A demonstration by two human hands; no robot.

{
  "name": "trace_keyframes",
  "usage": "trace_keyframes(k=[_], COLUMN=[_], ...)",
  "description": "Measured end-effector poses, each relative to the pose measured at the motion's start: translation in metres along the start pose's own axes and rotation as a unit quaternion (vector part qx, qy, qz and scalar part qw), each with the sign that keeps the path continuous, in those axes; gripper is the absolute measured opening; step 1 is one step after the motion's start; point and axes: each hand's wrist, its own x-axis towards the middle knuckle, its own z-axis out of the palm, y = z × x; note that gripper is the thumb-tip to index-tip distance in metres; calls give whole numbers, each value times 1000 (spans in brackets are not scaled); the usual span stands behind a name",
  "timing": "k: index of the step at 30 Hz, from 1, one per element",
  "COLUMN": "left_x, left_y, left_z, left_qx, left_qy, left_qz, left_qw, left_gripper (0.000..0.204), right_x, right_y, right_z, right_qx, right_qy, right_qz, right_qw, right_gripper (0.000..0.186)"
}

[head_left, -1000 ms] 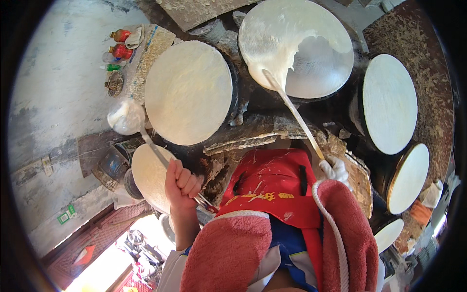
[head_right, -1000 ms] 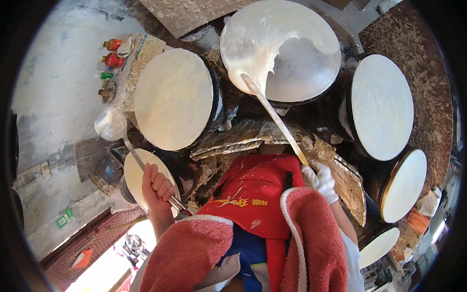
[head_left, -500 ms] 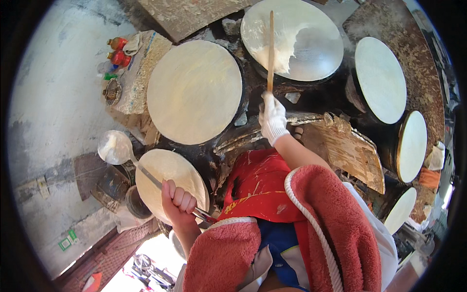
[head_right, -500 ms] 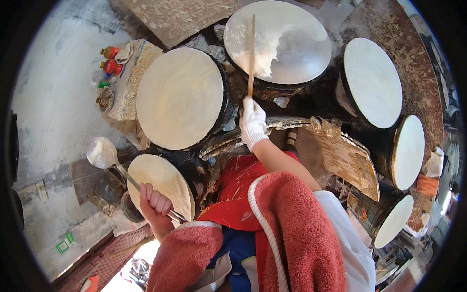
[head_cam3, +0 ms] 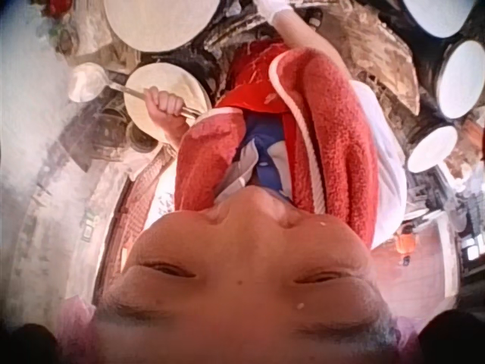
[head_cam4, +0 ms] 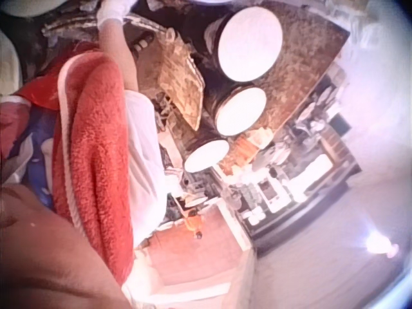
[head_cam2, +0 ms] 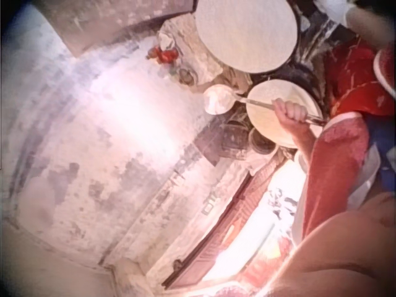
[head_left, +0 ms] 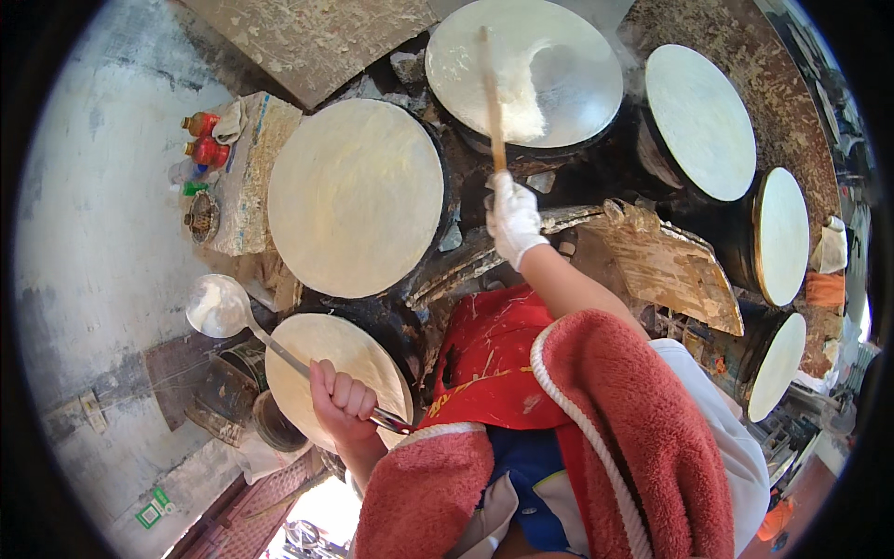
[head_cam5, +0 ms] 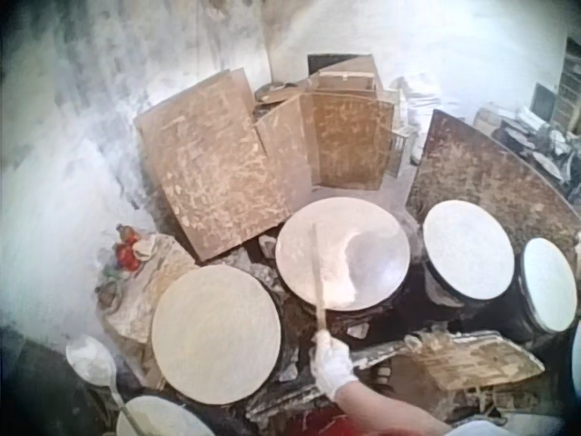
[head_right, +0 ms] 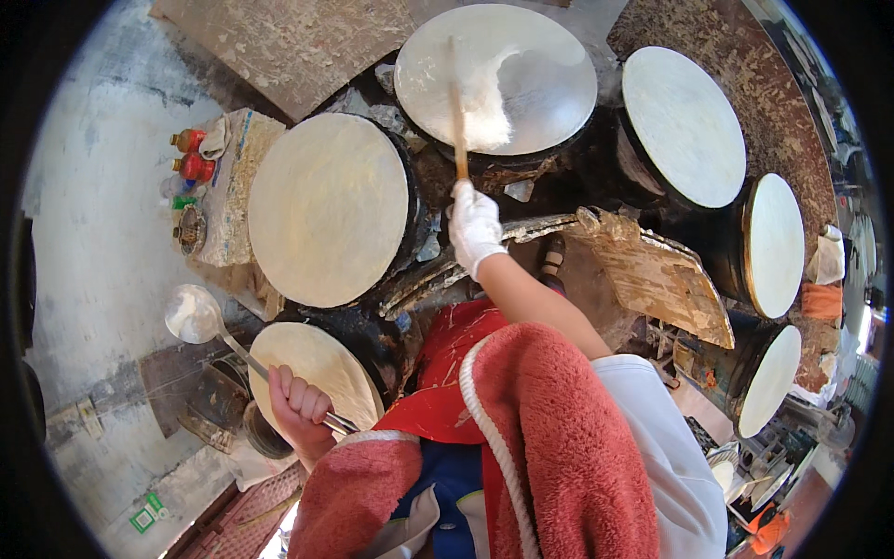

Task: The person ladles batter onto multiple hot circular griddles, spreads it into thin round crepes using a wooden spreader, flips them, and stacks the finished crepes on a nearby tray. The process repeats continuously across several griddles.

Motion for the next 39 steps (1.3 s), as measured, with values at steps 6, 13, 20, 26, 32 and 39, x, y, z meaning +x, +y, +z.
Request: trace_keyframes(k=[6,13,20,26,32,39], left_x=[5,11,25,28,34,37], left_y=[2,2,-7,-29,-59,-100], left_z=[-2,-1,9,33,65,98], left_qx=[13,10,-42,-13,39,49], left_qy=[-27,-83,-91,-91,-36,-39], left_qz=[-14,-51,-101,-98,-99,-117], left_qw=[999,995,990,991,994,991], left_gripper=[41,41,41,43,43,42], right_x=[-6,-28,-10,0,-20,26], right_y=[-47,-13,-54,-86,-47,-122], right_z=[-50,-44,-126,-120,-185,-223], right_qx=[109,-69,-78,-35,-176,-152], right_qy=[22,-126,-37,-54,-118,-86], right_qz=[52,70,20,-38,82,45], right_qw=[992,987,996,997,974,984], right_gripper=[29,31,38,39,41,47])
